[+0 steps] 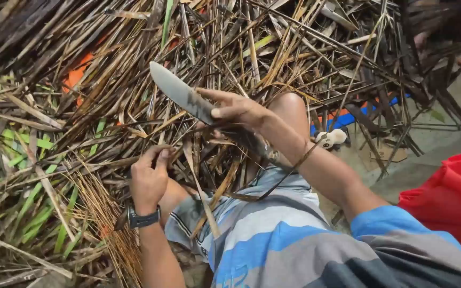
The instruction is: The person sits on the ground and uses a large knife to strip and cut long plant stalks. They repeatedly pull stalks from a large pile, scrape them with the blade, and drop the processed pieces back onto the pile.
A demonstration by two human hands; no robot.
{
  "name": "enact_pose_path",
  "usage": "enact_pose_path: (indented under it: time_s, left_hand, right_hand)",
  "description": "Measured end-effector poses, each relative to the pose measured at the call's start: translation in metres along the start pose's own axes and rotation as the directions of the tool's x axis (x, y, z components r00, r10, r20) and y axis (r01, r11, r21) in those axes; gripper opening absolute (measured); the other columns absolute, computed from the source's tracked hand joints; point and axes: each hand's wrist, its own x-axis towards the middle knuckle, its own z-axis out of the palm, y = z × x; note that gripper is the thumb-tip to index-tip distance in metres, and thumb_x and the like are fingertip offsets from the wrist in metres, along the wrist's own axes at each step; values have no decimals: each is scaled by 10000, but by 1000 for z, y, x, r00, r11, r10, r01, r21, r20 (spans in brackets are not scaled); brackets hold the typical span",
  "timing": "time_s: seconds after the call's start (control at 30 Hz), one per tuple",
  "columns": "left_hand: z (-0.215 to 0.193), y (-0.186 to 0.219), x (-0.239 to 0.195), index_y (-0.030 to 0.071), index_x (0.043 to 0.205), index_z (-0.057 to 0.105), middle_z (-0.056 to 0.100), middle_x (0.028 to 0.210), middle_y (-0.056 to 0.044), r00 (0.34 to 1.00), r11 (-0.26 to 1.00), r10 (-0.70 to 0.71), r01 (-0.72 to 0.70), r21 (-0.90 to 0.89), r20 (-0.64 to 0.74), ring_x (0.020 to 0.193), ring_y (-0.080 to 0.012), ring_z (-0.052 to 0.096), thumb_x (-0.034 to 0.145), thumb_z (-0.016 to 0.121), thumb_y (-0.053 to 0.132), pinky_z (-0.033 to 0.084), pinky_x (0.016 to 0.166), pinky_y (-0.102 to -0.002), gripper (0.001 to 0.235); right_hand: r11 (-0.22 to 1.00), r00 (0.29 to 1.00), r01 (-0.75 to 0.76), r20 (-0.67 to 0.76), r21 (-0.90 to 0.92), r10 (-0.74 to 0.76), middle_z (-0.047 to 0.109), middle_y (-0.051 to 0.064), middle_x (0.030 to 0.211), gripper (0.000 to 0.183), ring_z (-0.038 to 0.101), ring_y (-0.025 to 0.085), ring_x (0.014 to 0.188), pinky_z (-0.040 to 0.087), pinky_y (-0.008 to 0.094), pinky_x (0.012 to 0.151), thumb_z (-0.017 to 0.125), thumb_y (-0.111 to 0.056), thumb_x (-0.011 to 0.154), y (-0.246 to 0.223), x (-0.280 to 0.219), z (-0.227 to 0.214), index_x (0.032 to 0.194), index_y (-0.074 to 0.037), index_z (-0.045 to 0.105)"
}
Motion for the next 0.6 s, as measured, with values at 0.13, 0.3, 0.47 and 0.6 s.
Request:
enact_pose_path:
  time_s: [0.13,0.3,0.47,0.6]
  left_hand:
    - [2,-27,-2,103,1053,760,666,626,-94,1000,999,2,-1,-33,19,660,-256,661,1057,567,143,523,693,-413,197]
    - [-5,-48,-13,77,1027,770,643,593,-86,997,999,-6,10,-48,77,624,-221,613,1037,582,116,525,715,-387,192]
    - [-16,-70,-27,70,1028,773,649,600,-88,995,998,-42,45,-34,89,640,-218,624,1039,600,143,526,749,-368,188]
    - [-32,-68,-41,39,1073,776,717,736,-234,980,984,-170,164,62,104,770,-383,687,1027,590,160,513,817,-506,226]
  right_hand:
    - [998,1000,-24,-10,-55,23,651,345,1144,684,738,334,649,637,394,588,534,-26,949,-2,2,-11,1582,-157,311]
    - [986,987,160,-41,52,-158,681,379,1047,739,742,356,646,629,394,548,651,-71,906,-6,1,-23,1570,-150,336]
    - [982,976,178,-137,58,-169,668,405,1076,692,735,373,660,622,414,550,624,-42,914,-15,-3,-32,1549,-196,397]
    - [971,972,211,-127,113,-196,670,392,1101,703,741,412,690,619,453,560,553,16,942,-20,-3,-47,1572,-223,351]
